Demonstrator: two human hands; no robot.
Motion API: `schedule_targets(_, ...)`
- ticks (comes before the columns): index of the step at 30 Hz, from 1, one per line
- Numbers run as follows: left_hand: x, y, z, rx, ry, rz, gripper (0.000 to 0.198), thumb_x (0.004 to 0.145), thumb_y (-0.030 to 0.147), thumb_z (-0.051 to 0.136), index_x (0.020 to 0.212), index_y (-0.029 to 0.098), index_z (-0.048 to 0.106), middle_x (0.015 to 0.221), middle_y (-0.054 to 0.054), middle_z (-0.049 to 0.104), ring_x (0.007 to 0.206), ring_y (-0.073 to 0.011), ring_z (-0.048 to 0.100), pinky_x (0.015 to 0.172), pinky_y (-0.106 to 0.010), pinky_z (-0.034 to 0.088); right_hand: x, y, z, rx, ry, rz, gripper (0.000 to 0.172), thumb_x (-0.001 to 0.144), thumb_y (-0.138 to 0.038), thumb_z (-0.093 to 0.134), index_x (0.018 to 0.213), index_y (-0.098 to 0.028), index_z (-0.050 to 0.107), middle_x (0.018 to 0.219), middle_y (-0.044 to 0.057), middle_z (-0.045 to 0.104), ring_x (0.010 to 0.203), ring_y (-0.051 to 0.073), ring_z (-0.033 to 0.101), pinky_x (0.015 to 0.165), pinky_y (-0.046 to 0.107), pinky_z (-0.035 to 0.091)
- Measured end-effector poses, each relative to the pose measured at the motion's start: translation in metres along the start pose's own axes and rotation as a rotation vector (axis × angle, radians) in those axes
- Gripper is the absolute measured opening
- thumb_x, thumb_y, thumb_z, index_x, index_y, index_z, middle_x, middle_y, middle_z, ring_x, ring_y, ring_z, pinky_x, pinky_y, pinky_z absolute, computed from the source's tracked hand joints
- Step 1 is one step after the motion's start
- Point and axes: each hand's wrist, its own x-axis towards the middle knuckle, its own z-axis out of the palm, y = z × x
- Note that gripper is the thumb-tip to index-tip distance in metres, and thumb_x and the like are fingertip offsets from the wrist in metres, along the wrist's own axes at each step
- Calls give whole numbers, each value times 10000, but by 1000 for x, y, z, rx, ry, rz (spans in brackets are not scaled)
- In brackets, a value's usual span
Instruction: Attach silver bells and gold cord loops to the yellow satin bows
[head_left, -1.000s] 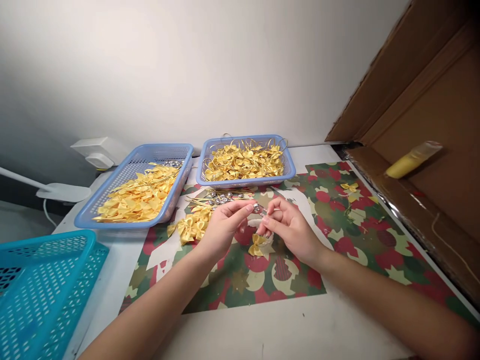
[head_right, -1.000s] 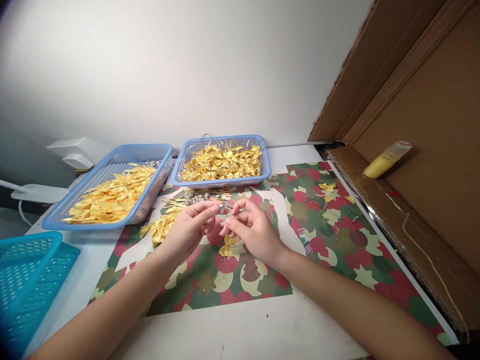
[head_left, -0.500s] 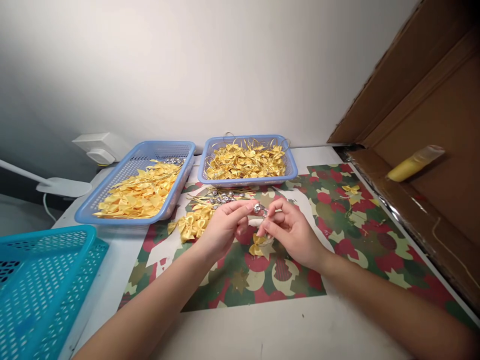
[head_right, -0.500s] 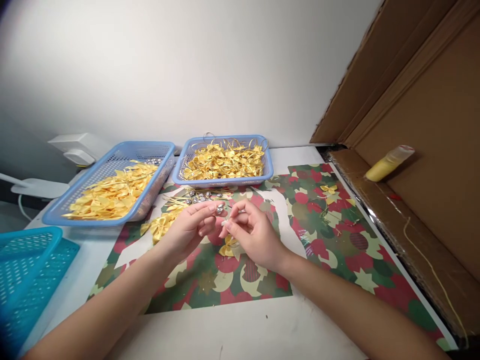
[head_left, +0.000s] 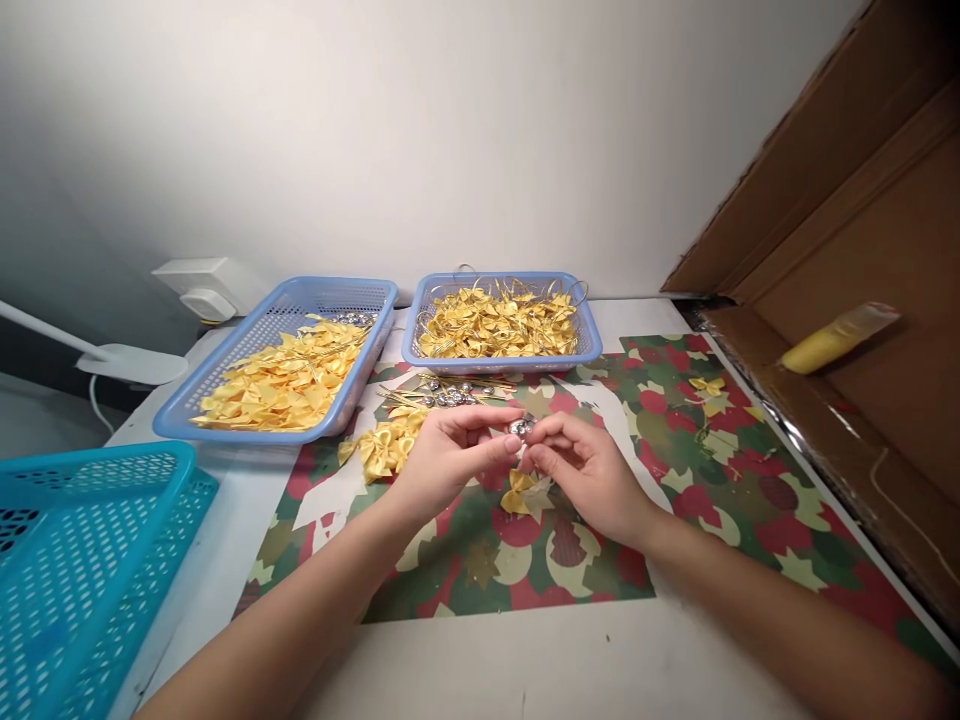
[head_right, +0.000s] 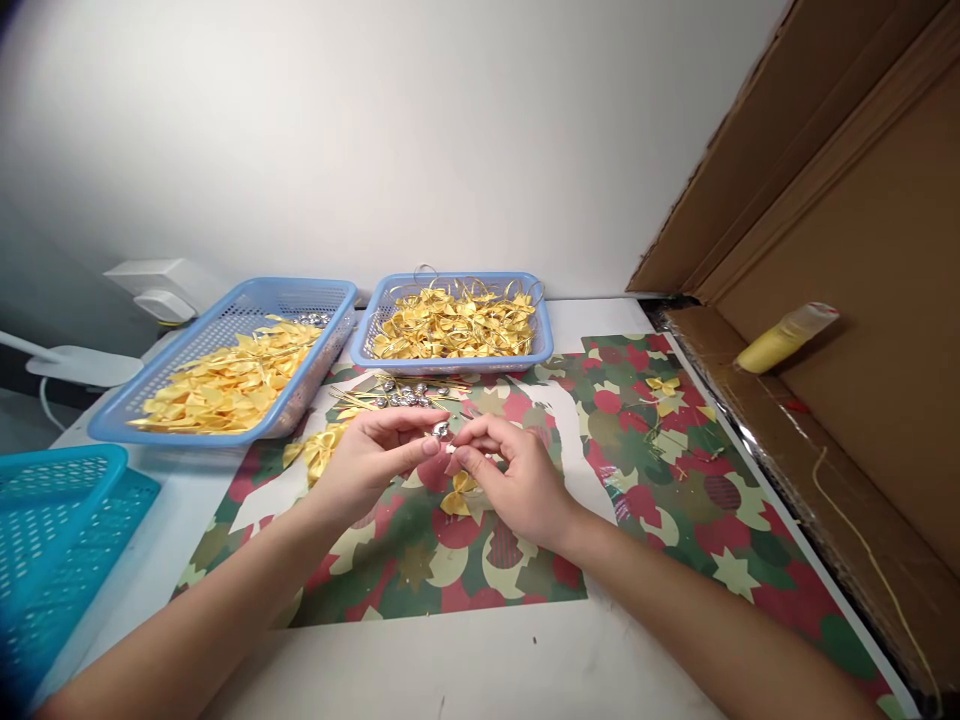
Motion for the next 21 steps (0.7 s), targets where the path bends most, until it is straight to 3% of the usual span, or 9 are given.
schedule_targets(6, 0, 0, 0, 53, 14, 51, 236, 647, 238, 838, 875, 197, 792, 555, 3, 668, 488, -94, 567, 432, -182, 496, -1, -2, -2, -51, -2, -14, 76, 944, -268, 539, 903, -218, 579, 777, -5, 691, 752, 128, 657, 692, 250, 499)
schedule_targets(9, 0, 1, 0, 76, 59, 95, 227, 654, 250, 831, 870, 194, 789, 641, -9, 692, 509, -95, 577, 439, -185, 496, 1, -3, -4, -118, -3, -9, 96, 948, -280, 517, 893, -217, 564, 764, -1, 678, 737, 140, 643, 674, 262, 495)
schedule_targets(12, 3, 0, -2, 40, 157, 135, 210, 659, 268, 830, 848, 194, 778, 753, -20, 714, 533, -74, 566, 442, -159, 470, 2, -2, -2, -381, -25, -47, 116, 932, -235, 511, 837, -212, 574, 772, 17, 663, 765, 170, 616, 688, 301, 483)
schedule_targets(16, 8, -4, -6, 33, 190, 128, 239, 650, 271, 837, 857, 179, 761, 753, -16, 698, 551, -65, 548, 471, -149, 461, 4, 3, -3, -722, -164, -190, 92, 858, -161, 598, 781, -207, 619, 947, 39, 687, 940, 221, 575, 864, 396, 435)
schedule_targets(18, 8, -8, -6, 65, 166, 112, 242, 663, 269, 829, 874, 178, 750, 773, -16, 693, 578, -71, 560, 499, -155, 469, 7, 4, -9, -798, -121, -199, 54, 849, -177, 623, 804, -205, 631, 948, 34, 689, 923, 218, 573, 861, 392, 424)
schedule_targets(21, 6, -15, -3, 88, 123, 65, 253, 691, 287, 808, 899, 172, 722, 678, 2, 651, 552, -84, 554, 502, -179, 467, 14, 7, -20, -983, 59, -129, 68, 854, -254, 636, 843, -190, 617, 896, 50, 672, 892, 238, 566, 803, 386, 418)
